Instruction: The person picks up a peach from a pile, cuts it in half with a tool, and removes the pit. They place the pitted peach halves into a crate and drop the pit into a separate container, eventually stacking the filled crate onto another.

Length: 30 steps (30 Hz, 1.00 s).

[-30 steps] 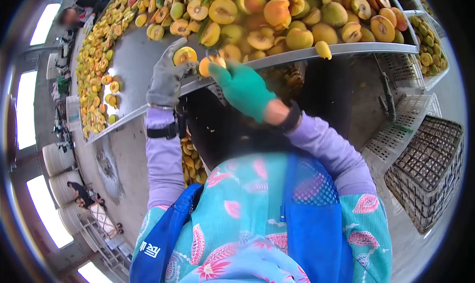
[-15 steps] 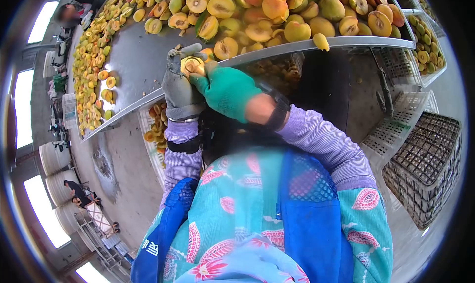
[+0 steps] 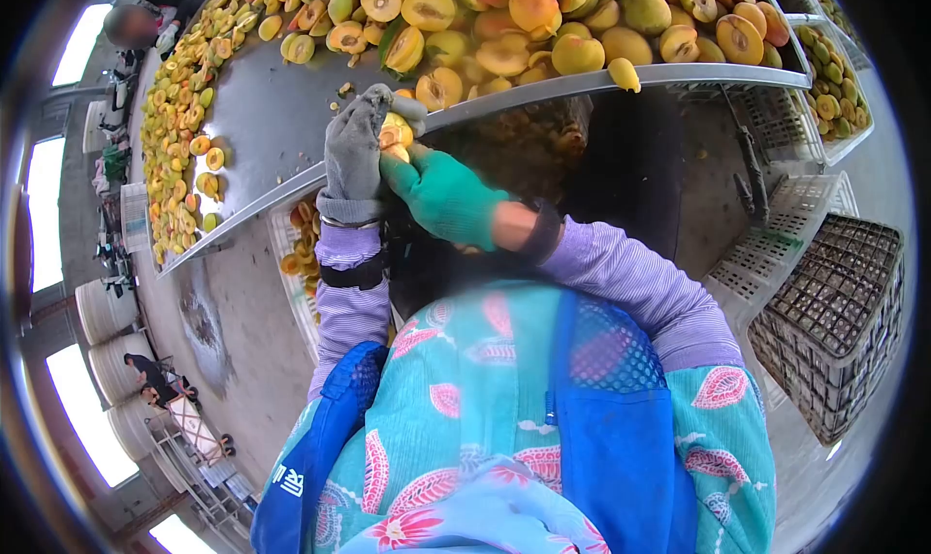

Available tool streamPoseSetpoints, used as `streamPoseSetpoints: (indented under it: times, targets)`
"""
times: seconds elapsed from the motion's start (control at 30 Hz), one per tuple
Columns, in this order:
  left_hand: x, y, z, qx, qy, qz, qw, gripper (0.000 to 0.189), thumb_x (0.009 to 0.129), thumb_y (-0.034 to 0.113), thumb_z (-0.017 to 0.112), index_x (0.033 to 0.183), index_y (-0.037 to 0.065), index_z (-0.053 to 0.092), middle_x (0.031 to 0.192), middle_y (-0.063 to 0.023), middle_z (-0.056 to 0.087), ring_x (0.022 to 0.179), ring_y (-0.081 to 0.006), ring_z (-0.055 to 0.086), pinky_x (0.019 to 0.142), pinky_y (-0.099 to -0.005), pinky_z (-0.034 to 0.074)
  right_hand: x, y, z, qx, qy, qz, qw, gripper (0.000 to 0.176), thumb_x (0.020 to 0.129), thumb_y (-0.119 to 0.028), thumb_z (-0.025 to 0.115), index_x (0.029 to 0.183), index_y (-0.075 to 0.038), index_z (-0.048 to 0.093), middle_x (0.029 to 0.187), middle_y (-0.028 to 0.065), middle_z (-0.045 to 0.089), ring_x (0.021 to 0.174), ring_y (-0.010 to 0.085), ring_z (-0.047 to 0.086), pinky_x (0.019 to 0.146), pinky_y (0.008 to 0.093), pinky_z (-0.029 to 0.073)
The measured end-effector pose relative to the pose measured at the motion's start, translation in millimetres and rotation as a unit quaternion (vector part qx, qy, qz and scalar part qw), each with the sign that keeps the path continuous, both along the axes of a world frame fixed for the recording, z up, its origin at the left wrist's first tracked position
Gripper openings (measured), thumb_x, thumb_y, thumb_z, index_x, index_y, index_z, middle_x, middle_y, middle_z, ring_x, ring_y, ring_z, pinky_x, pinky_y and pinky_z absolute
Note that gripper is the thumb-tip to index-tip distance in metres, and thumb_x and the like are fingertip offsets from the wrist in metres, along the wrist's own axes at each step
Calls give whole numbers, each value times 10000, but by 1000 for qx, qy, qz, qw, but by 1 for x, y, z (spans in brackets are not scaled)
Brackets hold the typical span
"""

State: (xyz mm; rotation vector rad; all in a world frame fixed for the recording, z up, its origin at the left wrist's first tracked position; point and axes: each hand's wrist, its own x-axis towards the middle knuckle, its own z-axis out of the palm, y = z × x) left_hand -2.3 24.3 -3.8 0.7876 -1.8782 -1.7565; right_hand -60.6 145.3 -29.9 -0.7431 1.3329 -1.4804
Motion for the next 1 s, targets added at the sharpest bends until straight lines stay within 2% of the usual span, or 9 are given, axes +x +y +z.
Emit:
streamPoseSetpoints:
  times: [0.2, 0.27, 0.33, 0.53, 0.6, 0.73, 0.8, 0.87, 1.0]
  targets:
    - [9, 21, -12, -80, -26, 193, 978, 361, 1019, 251, 431, 1204, -27, 570, 1023, -107, 632, 871, -171, 618, 764, -291, 520, -12, 14, 34, 60, -278, 73, 956, 226, 974, -399, 529, 897, -196, 590, 714, -39, 549, 542, 69, 484, 386, 247, 318]
    - [35, -39, -128, -490, -77, 118, 860, 303, 1000, 179, 473, 1209, 14, 618, 1089, -90, 659, 941, -198, 603, 826, -376, 488, -12, 4, 48, 99, -395, 35, 913, 224, 977, -317, 476, 830, -169, 559, 630, -58, 435, 441, 60, 395, 382, 244, 335]
    - [7, -33, -78, 15, 74, 55, 996, 236, 995, 145, 460, 986, -1, 645, 961, -85, 679, 863, -139, 596, 773, -306, 482, -5, -9, 25, 88, -338, 9, 937, 246, 970, -376, 515, 799, -201, 533, 636, -74, 406, 446, 75, 378, 406, 238, 325]
    - [-31, -9, 47, -41, 41, -155, 986, 455, 992, 382, 441, 846, -13, 612, 735, -76, 616, 687, -154, 588, 640, -274, 474, -34, -2, 43, -97, -576, 214, 783, 363, 1012, -467, 387, 868, -156, 506, 566, -55, 384, 436, 84, 358, 443, 243, 317]
    - [-28, -5, 30, 425, 211, -195, 858, 461, 981, 408, 458, 846, -3, 616, 735, -75, 599, 694, -154, 588, 642, -269, 472, -42, -5, 38, -130, -612, 234, 744, 389, 1017, -479, 356, 865, -155, 508, 546, -52, 383, 434, 83, 345, 454, 245, 312]
    - [17, 11, 22, 147, 130, 140, 971, 254, 953, 327, 523, 948, 87, 604, 823, -10, 581, 742, -135, 582, 620, -253, 476, -36, 11, 44, -107, -613, 321, 714, 424, 1019, -494, 332, 886, -141, 526, 532, -46, 367, 433, 81, 341, 439, 256, 292]
    - [76, 18, 20, 44, -38, 314, 948, 176, 933, 258, 561, 927, 96, 629, 766, 14, 595, 713, -132, 590, 605, -272, 478, -42, 25, 68, 63, -596, 138, 788, 322, 1003, -465, 423, 947, -155, 487, 535, -35, 372, 443, 86, 386, 410, 258, 323]
    - [139, -25, 6, -161, -301, 229, 912, 184, 884, 227, 605, 834, 57, 653, 632, 0, 558, 634, -140, 591, 543, -305, 449, -52, 33, 4, 84, -528, 187, 824, 336, 983, -480, 465, 951, -146, 478, 556, -31, 419, 410, 92, 401, 404, 269, 383]
    - [82, -20, 38, -444, -216, 124, 861, 212, 820, 208, 633, 817, -4, 647, 809, -142, 637, 765, -264, 623, 669, -381, 477, -43, 27, 23, 152, -439, 131, 876, 395, 968, -510, 477, 901, -123, 511, 568, -25, 446, 414, 107, 437, 389, 269, 379]
